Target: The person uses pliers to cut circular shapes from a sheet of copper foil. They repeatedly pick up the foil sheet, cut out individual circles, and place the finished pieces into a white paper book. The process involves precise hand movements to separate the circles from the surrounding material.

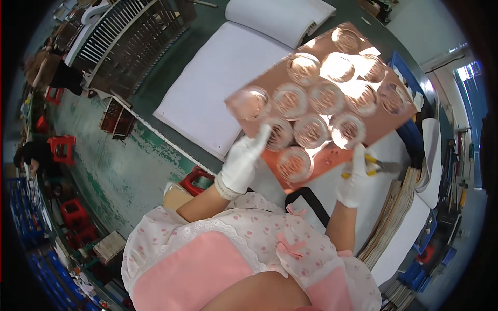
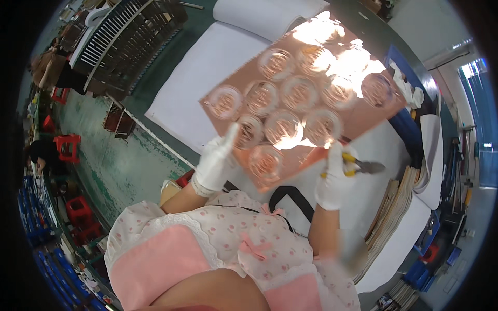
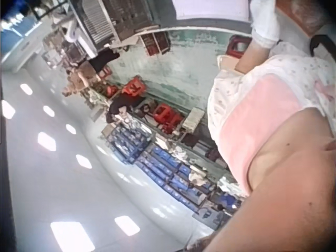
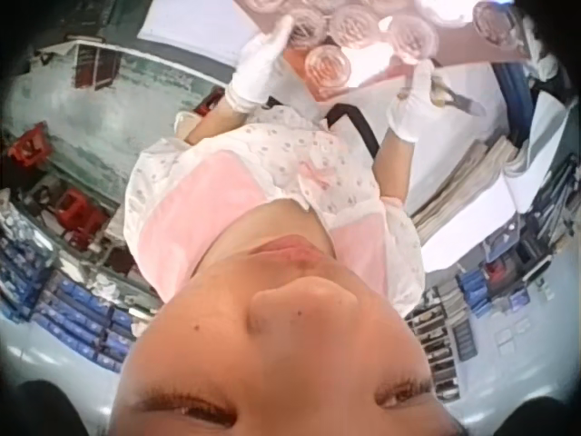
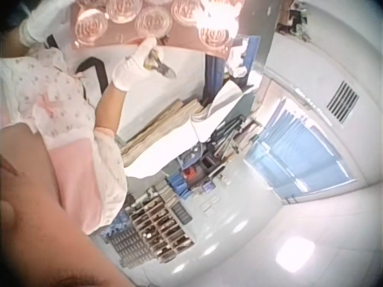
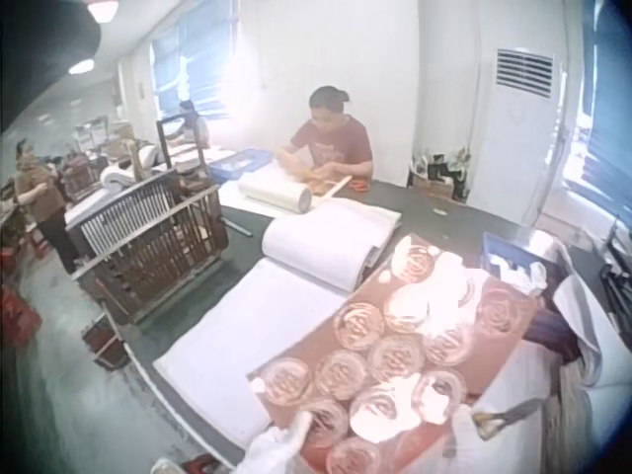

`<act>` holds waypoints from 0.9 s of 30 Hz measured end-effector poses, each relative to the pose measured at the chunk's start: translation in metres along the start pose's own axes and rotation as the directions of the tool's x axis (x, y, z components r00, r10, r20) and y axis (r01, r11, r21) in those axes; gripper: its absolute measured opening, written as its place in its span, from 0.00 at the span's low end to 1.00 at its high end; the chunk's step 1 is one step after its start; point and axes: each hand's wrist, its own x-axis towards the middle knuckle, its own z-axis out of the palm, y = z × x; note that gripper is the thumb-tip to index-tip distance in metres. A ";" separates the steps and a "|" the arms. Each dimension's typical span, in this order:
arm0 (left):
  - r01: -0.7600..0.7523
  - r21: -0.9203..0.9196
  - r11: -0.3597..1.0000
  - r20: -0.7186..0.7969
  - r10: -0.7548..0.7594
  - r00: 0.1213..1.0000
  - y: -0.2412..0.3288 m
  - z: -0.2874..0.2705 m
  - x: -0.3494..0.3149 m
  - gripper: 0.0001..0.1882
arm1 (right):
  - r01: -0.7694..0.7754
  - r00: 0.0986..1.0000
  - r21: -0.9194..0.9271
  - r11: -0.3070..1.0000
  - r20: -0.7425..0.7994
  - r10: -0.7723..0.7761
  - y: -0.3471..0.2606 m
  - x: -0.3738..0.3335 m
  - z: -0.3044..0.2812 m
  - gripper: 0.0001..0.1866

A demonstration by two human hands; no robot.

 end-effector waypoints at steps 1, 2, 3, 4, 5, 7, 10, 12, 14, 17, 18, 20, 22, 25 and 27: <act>0.000 -0.186 0.983 -0.065 -0.013 0.998 0.001 -0.003 0.004 0.20 | -0.024 1.000 0.019 1.000 -0.018 0.025 0.013 0.006 0.012 0.07; -0.028 -0.374 0.927 -0.136 -0.025 0.990 0.004 -0.007 0.008 0.20 | 0.000 0.999 0.003 1.000 0.043 0.000 0.023 0.011 0.025 0.06; -0.076 -0.534 0.842 -0.199 -0.037 0.979 0.009 -0.009 0.013 0.20 | 0.026 0.995 -0.011 1.000 0.098 -0.025 0.029 0.015 0.037 0.05; -0.180 -0.541 0.821 -0.270 0.033 0.962 0.016 -0.013 0.013 0.20 | 0.012 0.991 0.003 1.000 0.130 -0.012 0.032 0.018 0.050 0.05; -0.281 -0.536 0.796 -0.344 0.098 0.934 0.021 -0.017 0.013 0.21 | -0.008 0.987 0.019 1.000 0.164 0.005 0.035 0.019 0.063 0.04; -0.327 -0.278 0.903 -0.548 0.130 0.826 0.022 -0.034 0.013 0.20 | -0.061 0.969 0.014 0.998 0.241 0.056 0.039 0.024 0.091 0.05; -0.564 0.126 0.816 -0.770 0.439 0.463 0.032 -0.047 0.019 0.15 | -0.178 0.917 -0.018 0.984 0.360 0.172 0.053 0.028 0.118 0.07; -0.603 0.236 0.762 -0.766 0.528 0.367 0.035 -0.068 0.021 0.13 | -0.273 0.870 0.015 0.962 0.431 0.240 0.062 0.027 0.125 0.09; -0.675 0.276 0.684 -0.780 0.570 0.258 0.022 -0.095 0.028 0.10 | -0.308 0.866 -0.043 0.951 0.402 0.298 0.070 0.023 0.119 0.08; -0.528 0.622 0.578 -0.295 0.798 0.525 0.040 -0.111 0.014 0.12 | -0.345 0.870 -0.056 0.937 0.354 0.342 0.087 0.017 0.093 0.09; -0.502 0.756 0.420 -0.105 0.834 0.541 0.033 -0.118 0.016 0.14 | -0.365 0.869 -0.080 0.928 0.329 0.370 0.090 0.015 0.084 0.08; -0.514 0.858 0.008 0.297 0.808 0.508 0.019 -0.130 0.022 0.18 | -0.392 0.871 -0.102 0.914 0.278 0.405 0.103 0.011 0.060 0.08; -0.415 0.886 -0.209 0.450 0.610 0.653 0.023 -0.128 0.017 0.19 | -0.407 0.876 -0.104 0.908 0.237 0.420 0.123 0.008 0.035 0.09; -0.269 0.951 -0.154 0.308 0.561 0.768 -0.003 -0.130 0.003 0.21 | -0.527 0.806 -0.142 0.838 0.229 0.545 0.125 0.003 0.022 0.10; -0.214 0.977 0.022 0.154 0.627 0.764 -0.015 -0.132 -0.007 0.25 | -0.544 0.761 -0.218 0.810 0.279 0.586 0.125 0.002 0.028 0.11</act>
